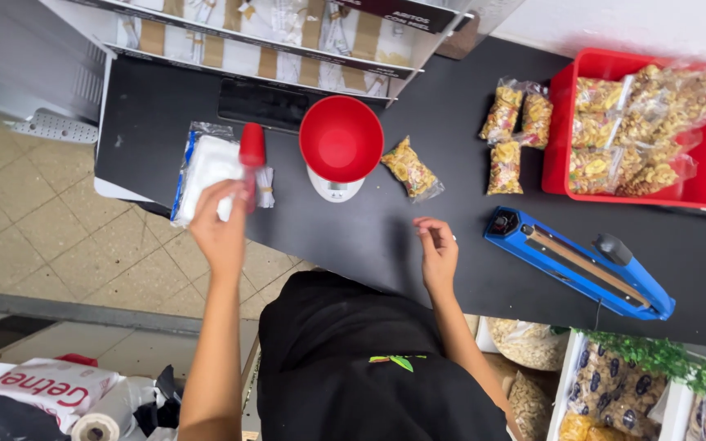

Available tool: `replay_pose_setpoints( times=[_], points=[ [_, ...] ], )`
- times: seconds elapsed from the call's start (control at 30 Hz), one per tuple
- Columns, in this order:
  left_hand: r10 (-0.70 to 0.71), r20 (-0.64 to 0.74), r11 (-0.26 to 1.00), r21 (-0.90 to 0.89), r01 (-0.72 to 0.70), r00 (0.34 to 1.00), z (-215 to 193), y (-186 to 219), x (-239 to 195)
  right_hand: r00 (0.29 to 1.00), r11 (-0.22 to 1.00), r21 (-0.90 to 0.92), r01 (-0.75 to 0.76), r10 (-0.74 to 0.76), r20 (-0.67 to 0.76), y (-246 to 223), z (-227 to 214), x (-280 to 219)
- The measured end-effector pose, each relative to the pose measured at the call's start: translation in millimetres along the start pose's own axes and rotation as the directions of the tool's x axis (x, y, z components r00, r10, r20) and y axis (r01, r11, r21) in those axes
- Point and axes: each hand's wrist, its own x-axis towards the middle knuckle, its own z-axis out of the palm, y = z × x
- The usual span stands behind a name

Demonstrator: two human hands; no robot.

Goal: Packaging small food clusters into individual plastic bags and sealing them using a heat sealer.

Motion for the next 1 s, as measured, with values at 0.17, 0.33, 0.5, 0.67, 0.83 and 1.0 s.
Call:
replay_pose_setpoints(
  times=[0.17, 0.33, 0.5, 0.67, 0.83, 1.0],
  points=[
    [-0.084, 0.224, 0.971, -0.201, 0.130, 0.971, 40, 62, -40, 0.960, 0.977, 0.183, -0.113, 0.059, 0.274, -35, 12, -9],
    [-0.306, 0.537, 0.867, -0.184, 0.463, 0.786, 92, 70, -86, 0.858, 0.983, 0.132, -0.130, 0.044, 0.512, -48, 31, -22],
    [-0.394, 0.742, 0.540, -0.290, 0.790, 0.542, 126, 50, -109, 0.923, 0.971, 0.112, -0.212, 0.161, 0.349, -22, -3, -20],
    [-0.353, 0.912, 0.364, -0.070, 0.929, 0.207, 157, 35, -132, 0.959, 0.933, 0.227, -0.279, 0.258, 0.117, 16, -43, -2],
    [-0.471, 0.811, 0.406, -0.151, 0.901, 0.348, 188, 37, -146, 0.939, 0.877, 0.353, -0.326, 0.344, 0.011, 44, -66, 4],
    [-0.485, 0.756, 0.519, -0.155, 0.841, 0.439, 217, 40, -148, 0.889, 0.764, 0.459, -0.455, 0.422, 0.179, 18, -85, 7]
  ],
)
